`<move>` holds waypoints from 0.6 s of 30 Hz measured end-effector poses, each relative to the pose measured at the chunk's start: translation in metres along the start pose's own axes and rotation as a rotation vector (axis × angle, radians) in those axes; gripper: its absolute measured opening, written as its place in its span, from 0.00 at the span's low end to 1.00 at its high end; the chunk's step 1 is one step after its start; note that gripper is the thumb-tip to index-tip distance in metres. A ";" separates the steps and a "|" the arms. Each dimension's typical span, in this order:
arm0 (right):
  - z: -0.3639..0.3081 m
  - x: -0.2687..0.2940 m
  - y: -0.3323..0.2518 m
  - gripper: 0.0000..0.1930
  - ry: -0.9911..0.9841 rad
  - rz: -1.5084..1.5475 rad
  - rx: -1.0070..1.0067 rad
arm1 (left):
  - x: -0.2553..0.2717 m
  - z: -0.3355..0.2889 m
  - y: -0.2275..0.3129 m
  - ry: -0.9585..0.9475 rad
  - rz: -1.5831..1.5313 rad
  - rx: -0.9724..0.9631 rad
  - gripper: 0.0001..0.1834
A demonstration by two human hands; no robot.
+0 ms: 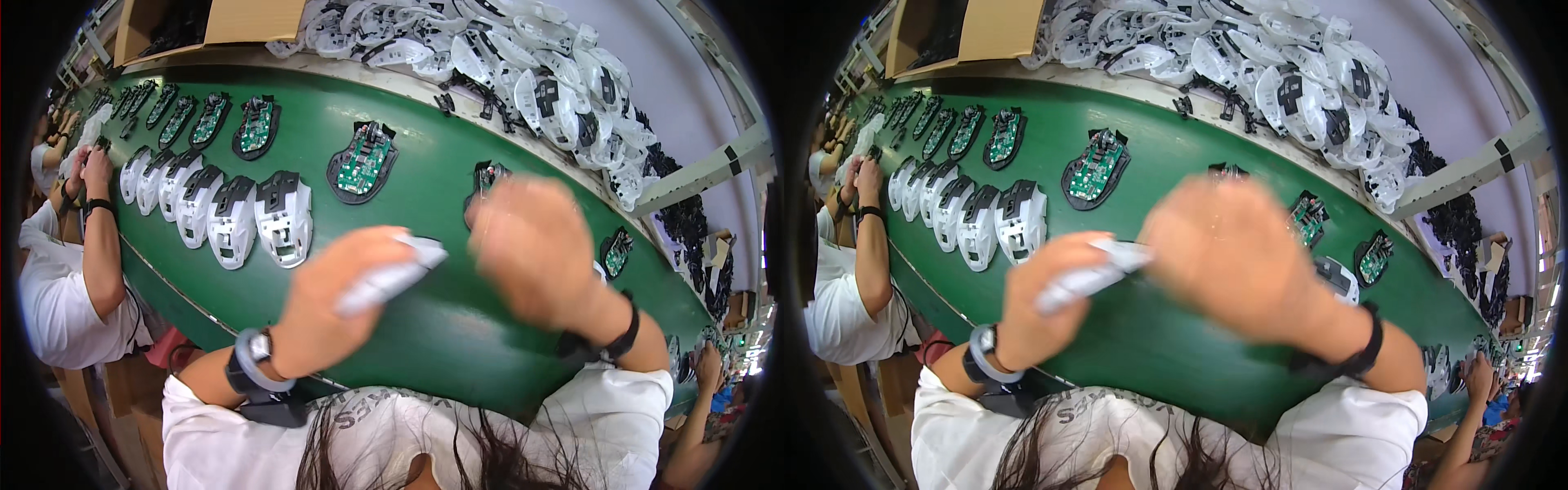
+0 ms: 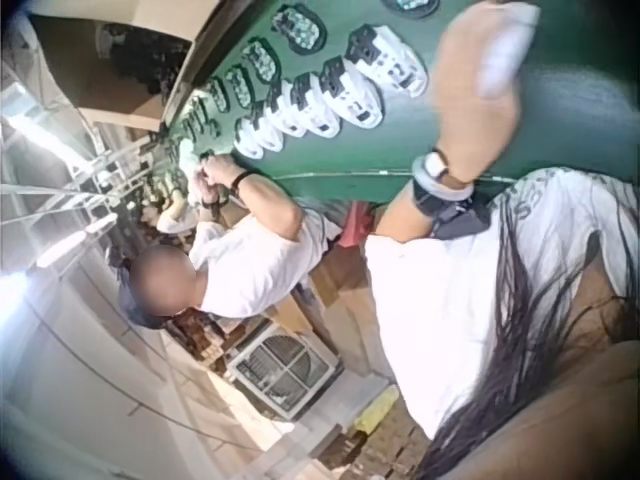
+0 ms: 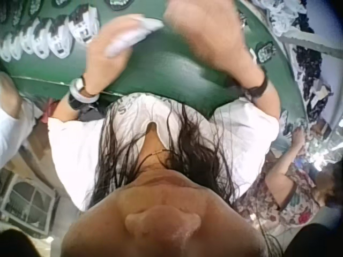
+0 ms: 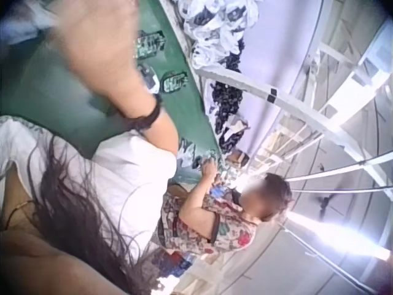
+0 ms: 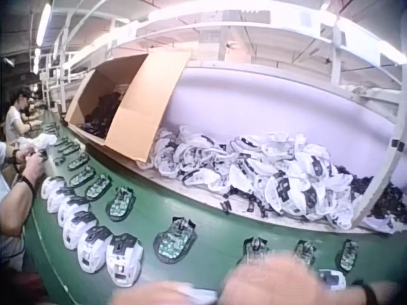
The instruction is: The person assembles white plastic housings by inserting small black components into them. They repeatedly pick up a housing, insert a component, and place the assembled unit on the green table. The person also handles green circuit boards, placing them on the table alongside the housings.
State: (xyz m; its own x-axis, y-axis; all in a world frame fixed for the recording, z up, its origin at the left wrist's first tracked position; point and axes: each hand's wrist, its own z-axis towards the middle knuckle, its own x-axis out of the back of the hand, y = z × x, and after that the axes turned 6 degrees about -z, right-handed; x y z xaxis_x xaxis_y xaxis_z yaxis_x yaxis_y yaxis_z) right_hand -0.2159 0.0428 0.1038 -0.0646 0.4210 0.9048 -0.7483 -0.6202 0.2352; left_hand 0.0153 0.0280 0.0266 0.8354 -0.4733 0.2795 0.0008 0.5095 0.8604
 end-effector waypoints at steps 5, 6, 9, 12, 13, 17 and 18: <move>0.034 -0.067 0.117 0.13 -0.054 -0.248 -0.097 | -0.042 0.001 0.006 -0.636 0.268 -0.209 0.46; 0.038 -0.080 0.134 0.13 -0.134 -0.319 -0.118 | -0.037 0.005 0.013 -0.592 0.260 -0.201 0.46; 0.047 -0.122 0.171 0.04 -0.233 -0.516 -0.067 | 0.003 0.015 0.019 -0.166 0.575 -0.118 0.43; 0.061 -0.140 0.180 0.03 -0.305 -0.572 -0.064 | 0.035 -0.011 -0.027 0.052 1.005 0.278 0.36; 0.066 -0.138 0.175 0.03 -0.270 -0.540 -0.053 | 0.042 -0.018 -0.036 0.054 0.982 0.244 0.34; 0.065 -0.108 0.149 0.03 -0.038 -0.260 -0.090 | 0.057 -0.026 -0.043 0.157 0.802 0.132 0.21; 0.061 -0.094 0.136 0.05 -0.005 -0.122 -0.151 | 0.064 -0.028 -0.040 0.163 0.761 0.110 0.20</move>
State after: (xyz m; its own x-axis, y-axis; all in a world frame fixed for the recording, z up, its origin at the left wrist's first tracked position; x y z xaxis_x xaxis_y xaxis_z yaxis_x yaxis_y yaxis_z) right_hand -0.2715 -0.1219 0.0728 0.0358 0.4838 0.8744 -0.8408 -0.4583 0.2881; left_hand 0.0844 -0.0026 -0.0024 0.6549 0.0931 0.7500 -0.6513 0.5729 0.4976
